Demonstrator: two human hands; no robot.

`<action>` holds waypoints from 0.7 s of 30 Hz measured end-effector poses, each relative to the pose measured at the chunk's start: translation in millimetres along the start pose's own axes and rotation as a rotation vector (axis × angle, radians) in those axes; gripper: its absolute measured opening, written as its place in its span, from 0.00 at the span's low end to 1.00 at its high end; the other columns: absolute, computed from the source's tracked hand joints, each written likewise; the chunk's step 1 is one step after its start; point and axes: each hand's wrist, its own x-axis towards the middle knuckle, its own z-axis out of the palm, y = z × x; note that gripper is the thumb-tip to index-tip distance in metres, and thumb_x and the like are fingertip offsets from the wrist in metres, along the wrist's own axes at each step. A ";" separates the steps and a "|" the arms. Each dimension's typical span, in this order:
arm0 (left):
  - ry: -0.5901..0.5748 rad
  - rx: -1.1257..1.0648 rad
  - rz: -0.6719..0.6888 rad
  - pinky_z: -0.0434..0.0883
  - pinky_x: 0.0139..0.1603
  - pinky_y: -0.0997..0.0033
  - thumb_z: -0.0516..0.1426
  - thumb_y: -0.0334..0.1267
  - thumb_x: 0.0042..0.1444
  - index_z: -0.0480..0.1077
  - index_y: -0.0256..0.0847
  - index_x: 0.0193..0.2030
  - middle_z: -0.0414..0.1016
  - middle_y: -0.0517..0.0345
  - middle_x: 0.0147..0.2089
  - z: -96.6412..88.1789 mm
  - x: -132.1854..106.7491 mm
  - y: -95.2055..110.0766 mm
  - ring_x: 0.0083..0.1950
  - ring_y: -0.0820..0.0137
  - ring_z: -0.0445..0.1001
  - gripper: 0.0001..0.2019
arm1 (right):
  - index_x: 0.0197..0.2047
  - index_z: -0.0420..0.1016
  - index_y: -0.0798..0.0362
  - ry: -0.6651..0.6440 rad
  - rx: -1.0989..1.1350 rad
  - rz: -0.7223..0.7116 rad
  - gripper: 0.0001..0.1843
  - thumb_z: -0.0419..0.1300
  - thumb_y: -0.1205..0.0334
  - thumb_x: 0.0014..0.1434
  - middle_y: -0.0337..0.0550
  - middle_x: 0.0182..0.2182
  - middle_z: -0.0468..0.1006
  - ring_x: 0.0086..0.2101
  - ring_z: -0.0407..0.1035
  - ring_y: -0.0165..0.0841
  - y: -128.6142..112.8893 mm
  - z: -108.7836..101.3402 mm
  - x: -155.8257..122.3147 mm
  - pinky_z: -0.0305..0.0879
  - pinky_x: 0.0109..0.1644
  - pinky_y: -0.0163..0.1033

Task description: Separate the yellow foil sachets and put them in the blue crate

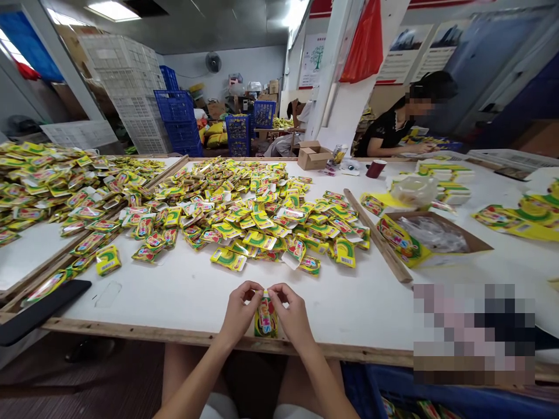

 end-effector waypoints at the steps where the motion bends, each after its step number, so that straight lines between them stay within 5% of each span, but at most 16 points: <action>1: -0.002 0.001 -0.002 0.68 0.36 0.73 0.58 0.39 0.56 0.72 0.38 0.33 0.74 0.58 0.31 -0.2 0.3 0.3 0.32 0.71 0.70 0.07 | 0.32 0.73 0.53 -0.001 0.000 0.010 0.15 0.58 0.49 0.59 0.42 0.26 0.76 0.27 0.68 0.34 0.0 -0.1 -0.1 0.66 0.32 0.36; 12: -0.020 0.003 0.004 0.68 0.36 0.73 0.57 0.40 0.57 0.72 0.39 0.34 0.74 0.59 0.31 -2.9 1.0 2.5 0.33 0.71 0.71 0.07 | 0.32 0.73 0.53 -0.004 -0.011 0.044 0.14 0.58 0.51 0.60 0.40 0.26 0.74 0.26 0.66 0.32 -3.2 -0.8 1.9 0.63 0.31 0.34; 21: -0.136 0.045 0.127 0.72 0.46 0.66 0.56 0.39 0.61 0.76 0.42 0.42 0.78 0.54 0.40 -11.8 -13.8 -4.6 0.43 0.65 0.76 0.09 | 0.41 0.75 0.52 -0.094 0.067 -0.020 0.13 0.56 0.52 0.62 0.45 0.36 0.79 0.36 0.73 0.38 2.5 -3.1 -18.6 0.69 0.42 0.38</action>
